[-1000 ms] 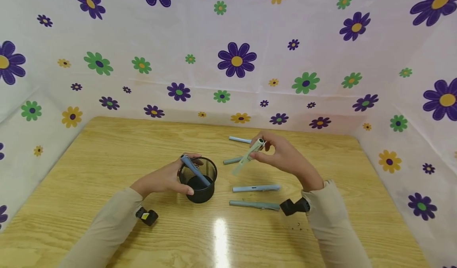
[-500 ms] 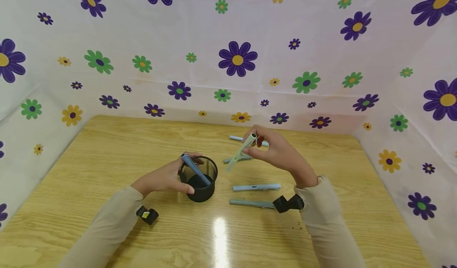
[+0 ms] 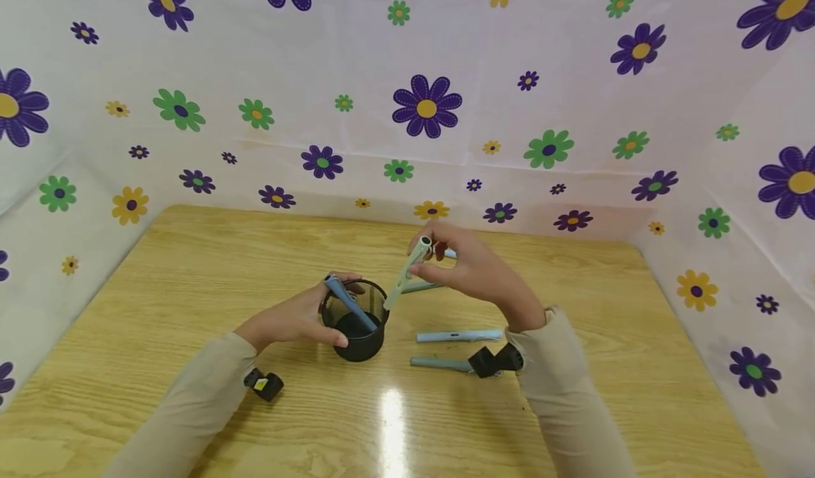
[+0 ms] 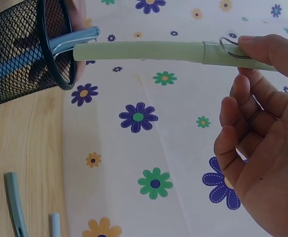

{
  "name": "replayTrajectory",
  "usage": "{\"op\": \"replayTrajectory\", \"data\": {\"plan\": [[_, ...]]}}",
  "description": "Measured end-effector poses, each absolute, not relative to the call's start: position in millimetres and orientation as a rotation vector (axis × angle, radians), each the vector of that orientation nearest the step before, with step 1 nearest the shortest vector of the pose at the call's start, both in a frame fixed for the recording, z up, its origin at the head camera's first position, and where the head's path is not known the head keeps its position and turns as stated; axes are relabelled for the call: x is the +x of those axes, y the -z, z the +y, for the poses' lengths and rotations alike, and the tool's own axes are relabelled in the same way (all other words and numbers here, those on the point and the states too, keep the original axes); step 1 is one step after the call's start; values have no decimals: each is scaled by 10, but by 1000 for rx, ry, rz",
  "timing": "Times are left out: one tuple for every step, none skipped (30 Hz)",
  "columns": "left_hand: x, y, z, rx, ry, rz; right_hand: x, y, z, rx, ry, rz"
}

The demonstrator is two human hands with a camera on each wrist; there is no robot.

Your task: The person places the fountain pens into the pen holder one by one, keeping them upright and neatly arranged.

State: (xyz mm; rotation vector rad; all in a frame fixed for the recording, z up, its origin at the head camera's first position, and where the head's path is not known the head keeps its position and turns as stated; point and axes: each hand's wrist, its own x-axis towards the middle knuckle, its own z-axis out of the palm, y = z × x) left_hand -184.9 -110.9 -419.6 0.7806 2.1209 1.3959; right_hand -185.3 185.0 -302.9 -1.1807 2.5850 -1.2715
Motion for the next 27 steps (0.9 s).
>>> {"op": "replayTrajectory", "data": {"plan": [[-1849,4197,-1106,779,-1396,2120,-1856,3037,1834,-1176,1265,2580],[-1849,4198,-1106,777,-1396,2119,-1859,3044,1816,-1173,1264,2572],[-1849,4197,-1104,775,-1398,2117,-1862,3054,1798,-1175,1266,2561],[-1848,4196,-1103,774,-1400,2114,-1866,3063,1777,-1176,1267,2549],[-1848,4195,-1103,772,-1402,2112,-1868,3070,1755,-1181,1264,2537],[-1848,4193,-1102,769,-1404,2109,-1868,3079,1734,-1189,1259,2528],[-1848,4190,-1101,768,-1406,2107,-1866,3086,1710,-1199,1254,2517],[-1846,4187,-1100,766,-1407,2107,-1861,3092,1689,-1204,1250,2504],[-1845,4185,-1100,765,-1407,2107,-1862,3107,1672,-1213,1245,2495],[-1845,4183,-1099,765,-1407,2107,-1863,3121,1654,-1223,1237,2485],[-1844,4181,-1099,766,-1406,2107,-1864,3134,1636,-1231,1232,2477],[-1843,4179,-1098,766,-1405,2108,-1864,3147,1620,-1235,1229,2466],[-1841,4179,-1099,767,-1404,2108,-1863,3160,1600,-1240,1227,2459],[-1839,4179,-1100,768,-1404,2107,-1863,3175,1582,-1242,1226,2452],[-1837,4179,-1100,768,-1406,2104,-1864,3190,1562,-1243,1226,2440],[-1836,4180,-1101,769,-1407,2103,-1862,3199,1538,-1241,1225,2428],[-1834,4181,-1101,768,-1409,2102,-1859,3209,1516,-1232,1222,2417],[-1833,4181,-1101,768,-1411,2102,-1855,3221,1495,-1216,1212,2413],[-1833,4183,-1101,769,-1412,2100,-1852,3233,1475,-1201,1206,2406],[-1832,4184,-1101,769,-1413,2098,-1851,3248,1457,-1182,1196,2402],[-1832,4186,-1100,768,-1412,2098,-1848,3263,1440,-1166,1186,2399],[-1832,4186,-1100,768,-1412,2097,-1847,3277,1424,-1152,1178,2396],[-1832,4187,-1099,768,-1412,2093,-1846,3291,1409,-1143,1163,2401],[-1833,4188,-1100,765,-1412,2093,-1845,3305,1395,-1140,1149,2406],[-1833,4189,-1100,760,-1411,2094,-1845,3316,1380,-1140,1144,2401],[-1834,4187,-1101,754,-1411,2095,-1845,3326,1367,-1140,1134,2402],[-1835,4186,-1104,753,-1411,2097,-1845,3335,1355,-1143,1131,2396]]}}
